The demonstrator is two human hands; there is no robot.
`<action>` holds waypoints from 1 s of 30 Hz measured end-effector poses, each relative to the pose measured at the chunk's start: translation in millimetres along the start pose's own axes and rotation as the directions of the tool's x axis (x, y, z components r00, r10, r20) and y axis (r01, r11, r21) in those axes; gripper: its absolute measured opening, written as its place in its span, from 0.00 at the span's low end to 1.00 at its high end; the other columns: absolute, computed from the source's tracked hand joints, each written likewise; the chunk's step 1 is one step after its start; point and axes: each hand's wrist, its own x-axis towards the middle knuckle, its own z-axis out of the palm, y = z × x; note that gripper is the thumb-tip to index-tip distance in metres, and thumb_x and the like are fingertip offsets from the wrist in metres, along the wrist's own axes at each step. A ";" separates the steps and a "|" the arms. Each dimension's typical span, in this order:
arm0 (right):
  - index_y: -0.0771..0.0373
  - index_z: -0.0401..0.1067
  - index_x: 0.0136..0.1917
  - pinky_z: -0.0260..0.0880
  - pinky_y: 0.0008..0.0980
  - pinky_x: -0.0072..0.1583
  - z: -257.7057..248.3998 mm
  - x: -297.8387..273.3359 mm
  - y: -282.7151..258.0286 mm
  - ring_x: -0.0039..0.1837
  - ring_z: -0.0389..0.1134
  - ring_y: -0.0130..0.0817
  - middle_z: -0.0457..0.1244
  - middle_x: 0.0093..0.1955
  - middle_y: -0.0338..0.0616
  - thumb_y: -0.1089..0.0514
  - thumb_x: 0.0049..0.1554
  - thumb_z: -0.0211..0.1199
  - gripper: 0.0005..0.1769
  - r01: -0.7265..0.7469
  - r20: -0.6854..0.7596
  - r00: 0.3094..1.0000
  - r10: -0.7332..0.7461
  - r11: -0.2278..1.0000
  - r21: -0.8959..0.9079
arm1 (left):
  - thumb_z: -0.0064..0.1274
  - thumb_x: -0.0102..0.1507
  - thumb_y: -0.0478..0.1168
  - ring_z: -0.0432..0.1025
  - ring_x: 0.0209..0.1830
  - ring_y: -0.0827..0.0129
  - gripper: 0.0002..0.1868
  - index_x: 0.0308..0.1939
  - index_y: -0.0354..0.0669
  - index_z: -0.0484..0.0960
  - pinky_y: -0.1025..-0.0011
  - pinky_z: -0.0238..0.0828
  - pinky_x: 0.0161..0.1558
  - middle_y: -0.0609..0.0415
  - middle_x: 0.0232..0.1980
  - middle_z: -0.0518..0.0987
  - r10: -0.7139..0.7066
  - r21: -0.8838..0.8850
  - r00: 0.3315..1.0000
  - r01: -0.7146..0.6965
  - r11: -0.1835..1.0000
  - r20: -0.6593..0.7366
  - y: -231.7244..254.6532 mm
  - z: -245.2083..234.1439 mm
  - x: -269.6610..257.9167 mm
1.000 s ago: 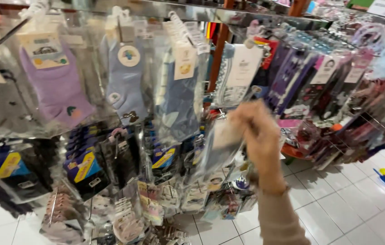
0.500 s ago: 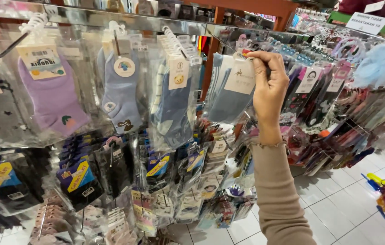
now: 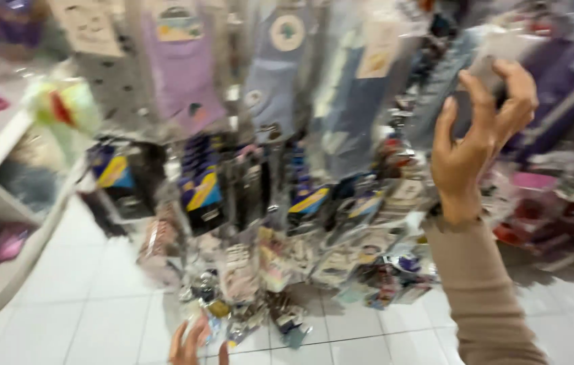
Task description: Organizing and selecting various pairs of packaged socks from a retail display rack.
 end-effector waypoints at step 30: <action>0.60 0.74 0.64 0.64 0.28 0.46 -374.4 -336.9 -26.6 0.57 0.69 0.36 0.69 0.61 0.43 0.59 0.68 0.59 0.12 -0.550 0.166 0.435 0.885 0.407 -0.729 | 0.57 0.66 0.41 0.72 0.53 0.46 0.16 0.51 0.32 0.77 0.56 0.75 0.52 0.35 0.51 0.78 -0.095 -0.296 0.918 0.220 0.929 0.385 -60.4 204.7 131.6</action>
